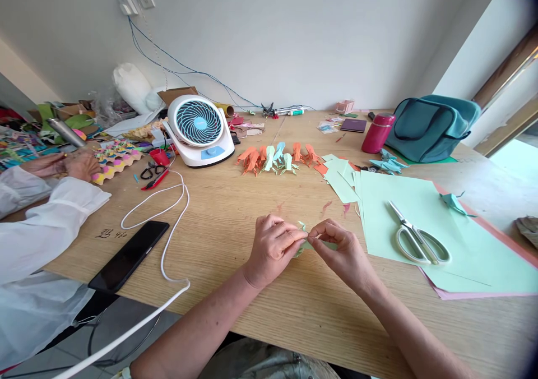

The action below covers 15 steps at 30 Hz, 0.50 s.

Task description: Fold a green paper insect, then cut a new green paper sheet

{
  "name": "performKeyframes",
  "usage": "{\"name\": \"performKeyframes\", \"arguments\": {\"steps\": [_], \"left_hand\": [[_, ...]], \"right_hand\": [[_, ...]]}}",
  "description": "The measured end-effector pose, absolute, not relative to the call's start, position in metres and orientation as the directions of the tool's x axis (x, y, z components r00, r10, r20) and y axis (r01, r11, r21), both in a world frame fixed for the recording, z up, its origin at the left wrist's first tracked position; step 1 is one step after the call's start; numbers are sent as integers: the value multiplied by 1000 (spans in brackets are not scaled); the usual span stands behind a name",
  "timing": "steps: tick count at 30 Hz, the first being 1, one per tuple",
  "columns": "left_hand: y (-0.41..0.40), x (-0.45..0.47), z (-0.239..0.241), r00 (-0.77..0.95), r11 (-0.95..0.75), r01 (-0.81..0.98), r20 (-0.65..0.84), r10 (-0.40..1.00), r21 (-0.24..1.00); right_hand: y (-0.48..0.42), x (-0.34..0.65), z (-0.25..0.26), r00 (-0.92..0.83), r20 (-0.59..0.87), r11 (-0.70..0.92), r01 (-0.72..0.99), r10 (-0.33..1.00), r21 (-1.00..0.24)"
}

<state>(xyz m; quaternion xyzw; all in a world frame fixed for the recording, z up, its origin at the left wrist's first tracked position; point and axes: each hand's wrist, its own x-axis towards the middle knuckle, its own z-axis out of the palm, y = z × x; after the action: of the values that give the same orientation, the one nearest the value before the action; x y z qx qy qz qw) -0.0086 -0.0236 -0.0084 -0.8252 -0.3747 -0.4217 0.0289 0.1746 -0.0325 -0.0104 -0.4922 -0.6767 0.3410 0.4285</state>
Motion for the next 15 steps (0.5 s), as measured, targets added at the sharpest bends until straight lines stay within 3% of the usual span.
{"name": "performKeyframes", "arguments": {"steps": [6, 15], "left_hand": [[-24, -7, -7, 345, -689, 643, 676, 651, 335], [-25, -9, -10, 371, -672, 664, 635, 678, 329]], "right_hand": [[-36, 173, -4, -165, 335, 373, 422, 928, -826], [-38, 173, -4, -211, 394, 446, 474, 895, -759]]}}
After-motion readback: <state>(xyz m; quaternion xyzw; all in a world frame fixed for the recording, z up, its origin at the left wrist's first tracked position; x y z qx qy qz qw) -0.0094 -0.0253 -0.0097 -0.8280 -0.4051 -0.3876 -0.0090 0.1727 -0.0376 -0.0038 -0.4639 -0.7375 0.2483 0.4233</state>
